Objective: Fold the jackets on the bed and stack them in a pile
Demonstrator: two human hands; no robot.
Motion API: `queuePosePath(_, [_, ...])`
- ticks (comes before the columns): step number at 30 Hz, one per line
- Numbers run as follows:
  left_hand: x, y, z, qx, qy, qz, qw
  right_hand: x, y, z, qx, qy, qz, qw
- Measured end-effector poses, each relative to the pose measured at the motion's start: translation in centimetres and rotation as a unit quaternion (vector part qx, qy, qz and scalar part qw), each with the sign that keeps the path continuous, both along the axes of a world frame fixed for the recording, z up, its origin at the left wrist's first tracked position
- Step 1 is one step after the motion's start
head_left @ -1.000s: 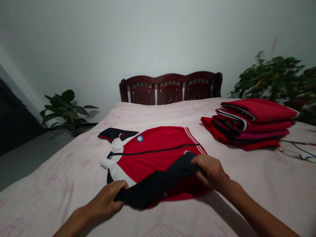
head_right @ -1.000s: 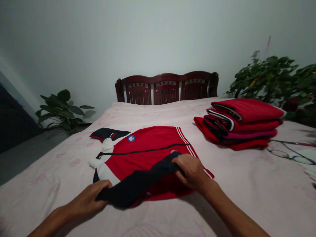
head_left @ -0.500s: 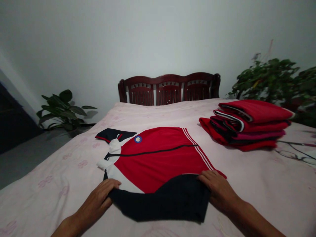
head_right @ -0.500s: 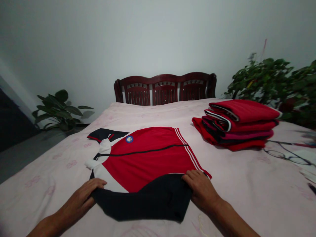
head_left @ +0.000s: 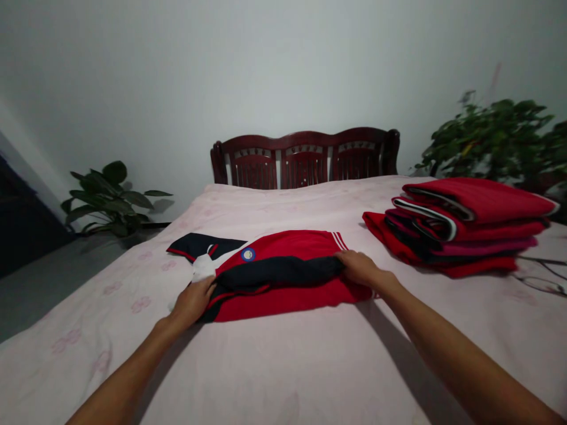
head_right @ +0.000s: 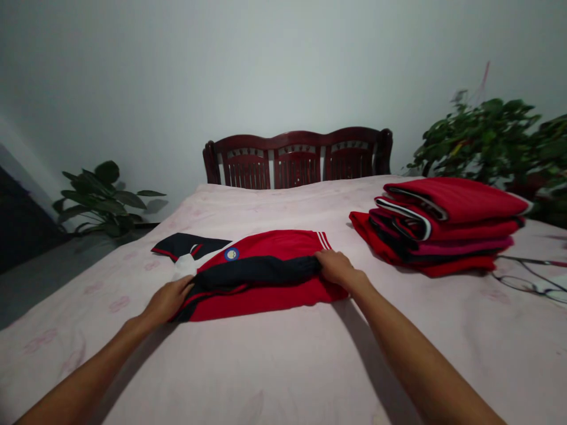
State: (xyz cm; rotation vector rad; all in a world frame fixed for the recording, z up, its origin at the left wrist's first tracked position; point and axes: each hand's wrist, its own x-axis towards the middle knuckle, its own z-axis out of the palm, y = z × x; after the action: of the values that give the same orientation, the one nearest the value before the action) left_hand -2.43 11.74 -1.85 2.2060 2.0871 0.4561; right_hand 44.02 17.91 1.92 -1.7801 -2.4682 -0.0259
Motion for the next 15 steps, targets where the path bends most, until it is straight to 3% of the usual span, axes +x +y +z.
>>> queuePosePath(3, [0.4, 0.6, -1.8, -0.029, 0.063, 0.033, 0.997, -0.1, 0.9, -2.6, -0.01, 0.013, 0.012, 1.0])
queuePosePath(6, [0.7, 0.0, -2.1, -0.015, 0.073, 0.036, 0.997, 0.9, 1.4, -2.4, 0.002, 0.098, 0.035, 0.995])
queuePosePath(10, [2.4, -0.7, -0.7, 0.096, 0.077, -0.04, 0.992, 1.9, 2.3, 2.3, -0.023, 0.286, 0.008, 0.958])
queuePosePath(12, [3.7, -0.7, -0.3, 0.13, 0.063, -0.084, 0.986, 1.7, 2.4, 5.2, -0.069, 0.383, -0.021, 0.921])
queuePosePath(15, [5.4, -0.3, -0.9, 0.135, 0.061, -0.102, 0.984, 1.1, 2.1, 8.7, -0.104, 0.481, -0.053, 0.869])
